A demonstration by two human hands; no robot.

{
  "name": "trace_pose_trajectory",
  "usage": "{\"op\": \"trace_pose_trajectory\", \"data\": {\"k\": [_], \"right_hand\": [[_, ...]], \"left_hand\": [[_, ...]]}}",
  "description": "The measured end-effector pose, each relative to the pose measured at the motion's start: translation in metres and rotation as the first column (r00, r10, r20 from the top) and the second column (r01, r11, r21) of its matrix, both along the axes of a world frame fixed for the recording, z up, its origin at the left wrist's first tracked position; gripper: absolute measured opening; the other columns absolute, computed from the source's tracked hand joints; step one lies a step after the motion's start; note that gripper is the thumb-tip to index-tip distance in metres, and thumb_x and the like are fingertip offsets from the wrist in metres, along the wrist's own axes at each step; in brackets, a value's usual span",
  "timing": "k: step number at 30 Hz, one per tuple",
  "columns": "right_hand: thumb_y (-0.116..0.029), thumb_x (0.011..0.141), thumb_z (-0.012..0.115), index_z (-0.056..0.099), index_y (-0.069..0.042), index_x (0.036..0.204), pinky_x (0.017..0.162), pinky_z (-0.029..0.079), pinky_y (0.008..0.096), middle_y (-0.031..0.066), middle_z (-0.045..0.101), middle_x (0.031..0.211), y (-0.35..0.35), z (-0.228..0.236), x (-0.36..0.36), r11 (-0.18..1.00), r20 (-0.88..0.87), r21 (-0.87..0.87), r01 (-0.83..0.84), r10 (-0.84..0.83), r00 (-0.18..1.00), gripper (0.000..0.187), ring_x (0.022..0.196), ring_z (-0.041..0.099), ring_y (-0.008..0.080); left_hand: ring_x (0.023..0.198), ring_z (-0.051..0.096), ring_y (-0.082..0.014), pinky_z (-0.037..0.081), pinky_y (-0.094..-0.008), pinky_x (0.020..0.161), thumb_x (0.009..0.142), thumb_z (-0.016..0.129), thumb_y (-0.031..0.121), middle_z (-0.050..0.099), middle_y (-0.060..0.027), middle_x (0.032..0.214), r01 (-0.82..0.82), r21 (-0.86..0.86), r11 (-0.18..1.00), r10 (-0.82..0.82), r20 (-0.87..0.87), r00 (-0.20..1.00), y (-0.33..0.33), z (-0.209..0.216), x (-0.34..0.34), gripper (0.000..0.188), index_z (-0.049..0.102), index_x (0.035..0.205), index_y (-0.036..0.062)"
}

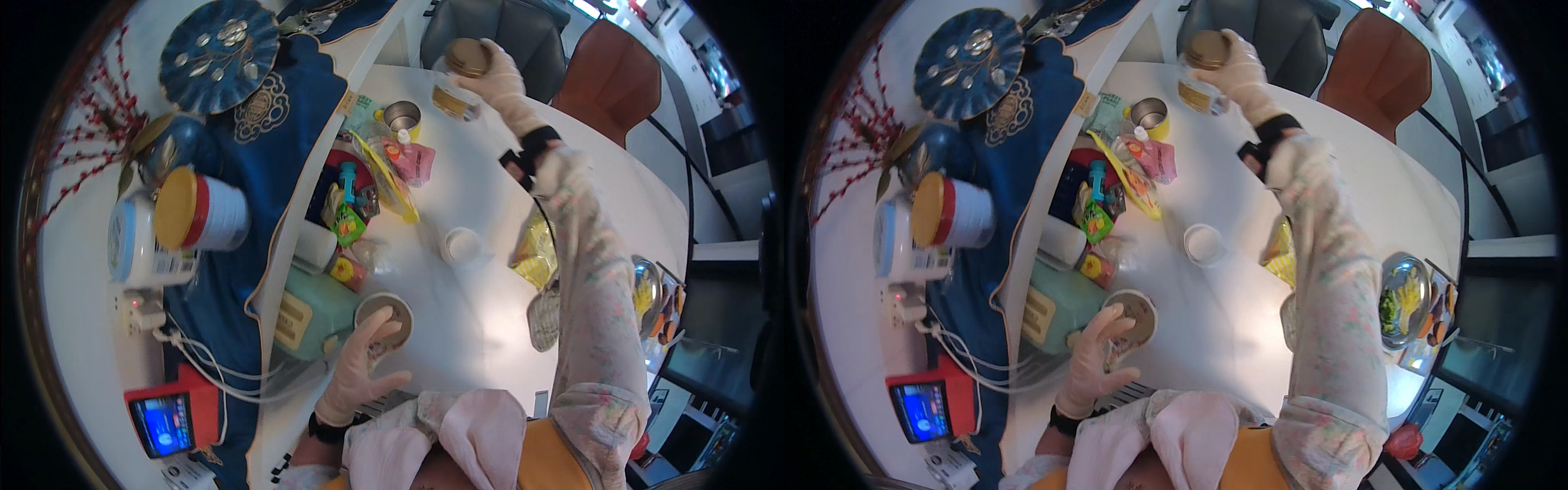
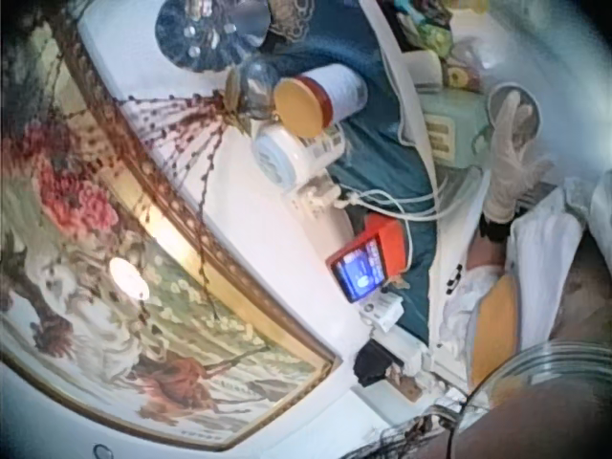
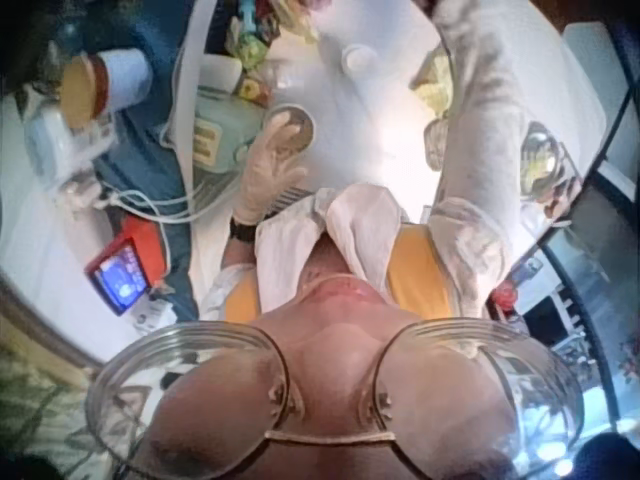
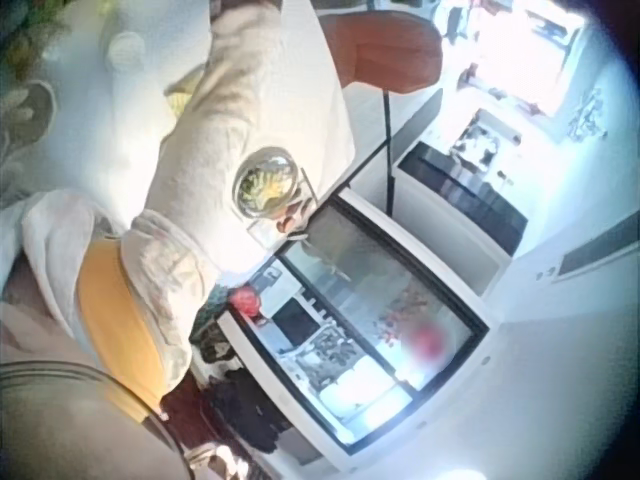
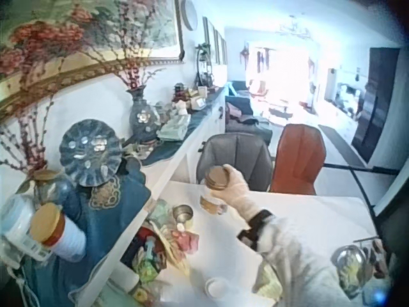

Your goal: The person clears a cluttered kitchen table, moves a packaged food item into the refrigerator, washes dishes and utensils at the sink, and wipes the table surface with a cloth. They handle bowls, chopsticks, a bottle, and a plastic bag during the process.

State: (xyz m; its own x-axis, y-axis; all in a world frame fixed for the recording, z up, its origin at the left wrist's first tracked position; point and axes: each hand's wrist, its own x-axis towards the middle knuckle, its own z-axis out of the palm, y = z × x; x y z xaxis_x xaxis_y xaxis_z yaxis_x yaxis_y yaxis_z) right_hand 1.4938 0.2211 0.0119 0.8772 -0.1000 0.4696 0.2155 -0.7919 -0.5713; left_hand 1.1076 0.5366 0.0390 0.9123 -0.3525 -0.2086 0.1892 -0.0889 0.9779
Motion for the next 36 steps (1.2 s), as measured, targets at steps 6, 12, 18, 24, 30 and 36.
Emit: {"op": "trace_pose_trajectory", "data": {"k": [6, 12, 18, 24, 30, 36], "right_hand": [[-0.043, 0.053, 0.087, 0.032, -0.001, 0.139, 0.098, 0.045, 0.0381, 0.0221, 0.05, 0.128, 0.06, -0.053, 0.092, 0.999, -0.102, 0.019, 0.047, -0.045, 0.994, 0.111, 0.117, 0.053, 0.0347], [-0.049, 0.05, 0.087, 0.027, 0.003, 0.141, 0.097, 0.045, 0.0383, 0.0265, 0.05, 0.126, 0.103, -0.064, 0.134, 0.997, -0.078, 0.05, -0.063, 0.066, 0.995, 0.121, 0.119, 0.05, 0.0363], [-0.046, 0.047, 0.09, 0.018, 0.002, 0.145, 0.099, 0.044, 0.035, 0.0259, 0.05, 0.13, 0.102, -0.088, 0.141, 0.944, -0.349, 0.125, -0.305, 0.33, 0.877, 0.131, 0.119, 0.052, 0.0353], [-0.038, 0.056, 0.089, 0.028, -0.005, 0.144, 0.088, 0.049, 0.0342, 0.0209, 0.057, 0.125, 0.139, -0.131, 0.171, 0.867, -0.333, 0.241, -0.437, 0.497, 0.801, 0.113, 0.108, 0.059, 0.0307], [-0.047, 0.058, 0.085, 0.044, -0.004, 0.133, 0.089, 0.048, 0.0355, 0.0189, 0.061, 0.119, 0.172, -0.117, 0.18, 0.753, -0.402, 0.309, -0.581, 0.657, 0.638, 0.096, 0.105, 0.06, 0.0296], [-0.055, 0.06, 0.081, 0.06, -0.003, 0.122, 0.089, 0.047, 0.0368, 0.0169, 0.065, 0.114, 0.138, -0.072, 0.159, 0.727, -0.728, 0.1, -0.68, 0.519, 0.448, 0.083, 0.102, 0.062, 0.0285]], "left_hand": [[0.121, 0.051, -0.0267, 0.036, -0.041, 0.104, 0.07, 0.083, 0.015, 0.046, -0.0176, 0.137, -0.071, 0.039, 0.997, 0.071, 0.021, 0.997, 0.032, -0.009, 0.013, 0.087, 0.034, 0.14, 0.0048], [0.119, 0.053, -0.0286, 0.038, -0.0412, 0.103, 0.067, 0.084, 0.01, 0.048, -0.018, 0.135, -0.052, 0.068, 0.996, 0.053, -0.016, 0.998, 0.032, -0.018, 0.028, 0.088, 0.035, 0.14, 0.0055], [0.119, 0.053, -0.0294, 0.039, -0.0422, 0.102, 0.064, 0.084, 0.006, 0.05, -0.0183, 0.133, -0.075, -0.004, 0.997, 0.075, -0.027, 0.997, 0.027, -0.021, 0.041, 0.089, 0.037, 0.14, 0.0065], [0.119, 0.053, -0.0303, 0.038, -0.0429, 0.103, 0.065, 0.08, 0.002, 0.05, -0.0196, 0.132, -0.133, -0.063, 0.989, 0.131, -0.046, 0.99, 0.03, -0.025, 0.045, 0.084, 0.038, 0.139, 0.0056], [0.118, 0.054, -0.0302, 0.04, -0.0423, 0.102, 0.067, 0.077, 0.001, 0.052, -0.0211, 0.131, -0.121, -0.051, 0.991, 0.117, -0.068, 0.991, 0.035, -0.016, 0.043, 0.08, 0.04, 0.138, 0.0041], [0.117, 0.055, -0.0289, 0.04, -0.0412, 0.101, 0.068, 0.077, 0.002, 0.053, -0.02, 0.129, -0.114, -0.046, 0.992, 0.111, -0.054, 0.992, 0.036, -0.014, 0.036, 0.077, 0.042, 0.136, 0.0035]]}}
